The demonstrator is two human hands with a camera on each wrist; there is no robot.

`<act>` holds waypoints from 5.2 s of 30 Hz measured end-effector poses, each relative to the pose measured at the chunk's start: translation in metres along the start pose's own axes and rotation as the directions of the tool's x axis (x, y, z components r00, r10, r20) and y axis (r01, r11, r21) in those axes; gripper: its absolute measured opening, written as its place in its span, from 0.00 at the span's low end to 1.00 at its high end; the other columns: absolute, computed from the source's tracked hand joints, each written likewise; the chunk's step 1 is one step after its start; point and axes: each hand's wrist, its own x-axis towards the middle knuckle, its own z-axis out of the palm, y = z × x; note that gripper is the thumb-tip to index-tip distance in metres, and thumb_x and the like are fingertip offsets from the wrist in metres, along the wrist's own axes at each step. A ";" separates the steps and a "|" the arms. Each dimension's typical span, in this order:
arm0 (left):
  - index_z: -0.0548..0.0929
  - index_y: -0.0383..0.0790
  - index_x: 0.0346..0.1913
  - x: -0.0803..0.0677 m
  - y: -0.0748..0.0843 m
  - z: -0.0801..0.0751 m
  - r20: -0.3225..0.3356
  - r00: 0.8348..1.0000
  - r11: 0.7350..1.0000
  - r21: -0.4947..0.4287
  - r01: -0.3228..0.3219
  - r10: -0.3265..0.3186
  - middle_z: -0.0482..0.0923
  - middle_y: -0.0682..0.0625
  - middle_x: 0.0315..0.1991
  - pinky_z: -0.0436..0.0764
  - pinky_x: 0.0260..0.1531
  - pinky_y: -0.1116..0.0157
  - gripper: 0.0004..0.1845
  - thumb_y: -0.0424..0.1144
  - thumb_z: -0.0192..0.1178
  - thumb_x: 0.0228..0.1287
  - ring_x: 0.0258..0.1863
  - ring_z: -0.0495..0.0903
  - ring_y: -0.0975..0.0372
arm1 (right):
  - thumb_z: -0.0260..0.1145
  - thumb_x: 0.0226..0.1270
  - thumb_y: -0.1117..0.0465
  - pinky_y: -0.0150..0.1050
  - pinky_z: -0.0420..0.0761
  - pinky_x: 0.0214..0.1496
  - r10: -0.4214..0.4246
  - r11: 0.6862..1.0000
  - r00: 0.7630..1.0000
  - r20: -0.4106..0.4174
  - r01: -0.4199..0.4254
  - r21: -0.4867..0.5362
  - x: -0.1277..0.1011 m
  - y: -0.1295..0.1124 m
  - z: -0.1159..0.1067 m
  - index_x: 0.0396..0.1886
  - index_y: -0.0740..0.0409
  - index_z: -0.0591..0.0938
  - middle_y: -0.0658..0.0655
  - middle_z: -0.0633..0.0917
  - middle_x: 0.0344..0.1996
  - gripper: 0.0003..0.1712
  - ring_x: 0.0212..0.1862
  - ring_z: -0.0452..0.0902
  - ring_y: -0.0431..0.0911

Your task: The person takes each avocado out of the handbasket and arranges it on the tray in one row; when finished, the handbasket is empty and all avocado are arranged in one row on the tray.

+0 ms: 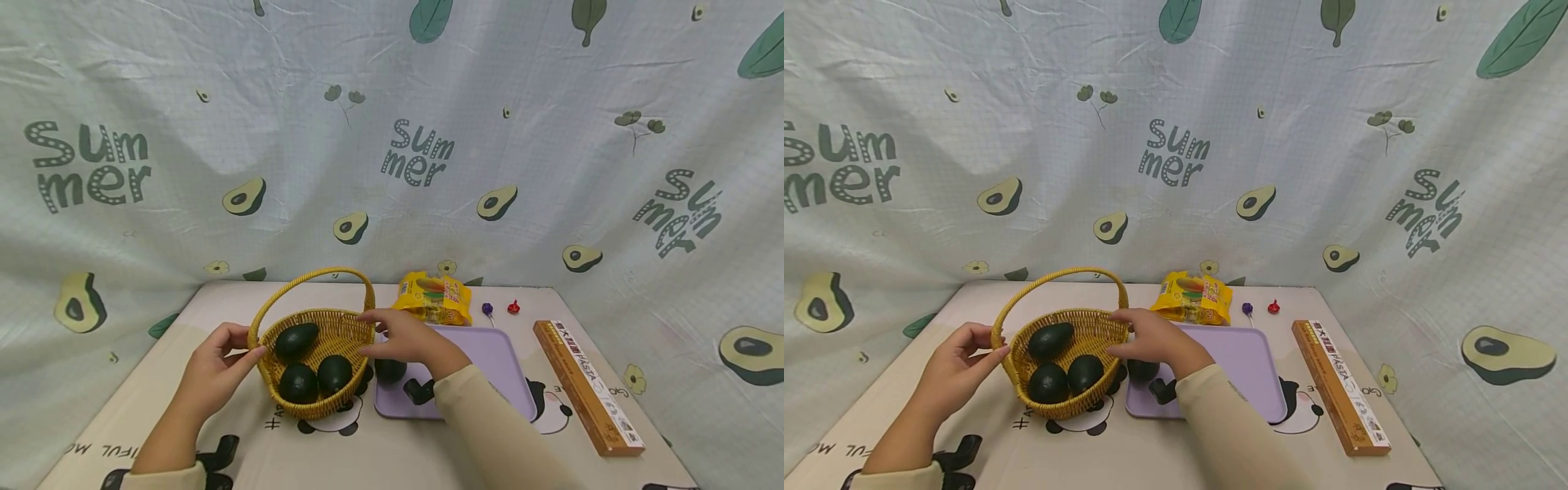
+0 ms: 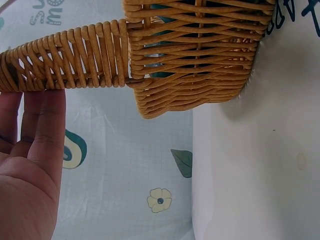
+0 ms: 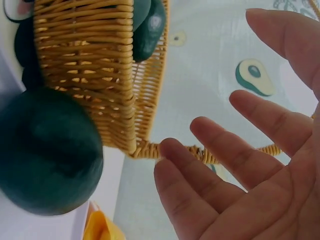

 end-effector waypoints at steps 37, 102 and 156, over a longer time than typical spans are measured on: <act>0.78 0.38 0.54 -0.001 0.003 -0.003 0.000 1.000 1.000 -0.024 0.017 -0.017 0.83 0.42 0.47 0.81 0.42 0.82 0.17 0.35 0.70 0.67 0.43 0.79 0.77 | 0.78 0.60 0.45 0.46 0.77 0.70 0.067 0.995 0.959 0.276 -0.045 -0.084 0.052 -0.028 0.021 0.70 0.47 0.77 0.54 0.79 0.66 0.39 0.68 0.73 0.49; 0.78 0.38 0.54 -0.002 0.004 -0.003 0.005 1.000 0.998 -0.057 0.009 -0.009 0.83 0.44 0.47 0.82 0.44 0.81 0.17 0.34 0.70 0.67 0.44 0.79 0.76 | 0.82 0.50 0.46 0.38 0.83 0.52 0.172 0.951 0.923 0.343 -0.065 -0.302 0.082 -0.045 0.048 0.47 0.43 0.86 0.44 0.83 0.47 0.24 0.49 0.77 0.40; 0.77 0.38 0.54 0.001 -0.002 0.001 -0.003 1.000 0.999 -0.052 0.006 -0.006 0.82 0.40 0.47 0.83 0.43 0.80 0.15 0.35 0.68 0.69 0.43 0.80 0.75 | 0.64 0.67 0.53 0.41 0.82 0.51 -0.058 0.997 0.998 0.036 0.056 0.055 0.025 -0.019 -0.011 0.61 0.44 0.79 0.50 0.80 0.54 0.22 0.51 0.77 0.47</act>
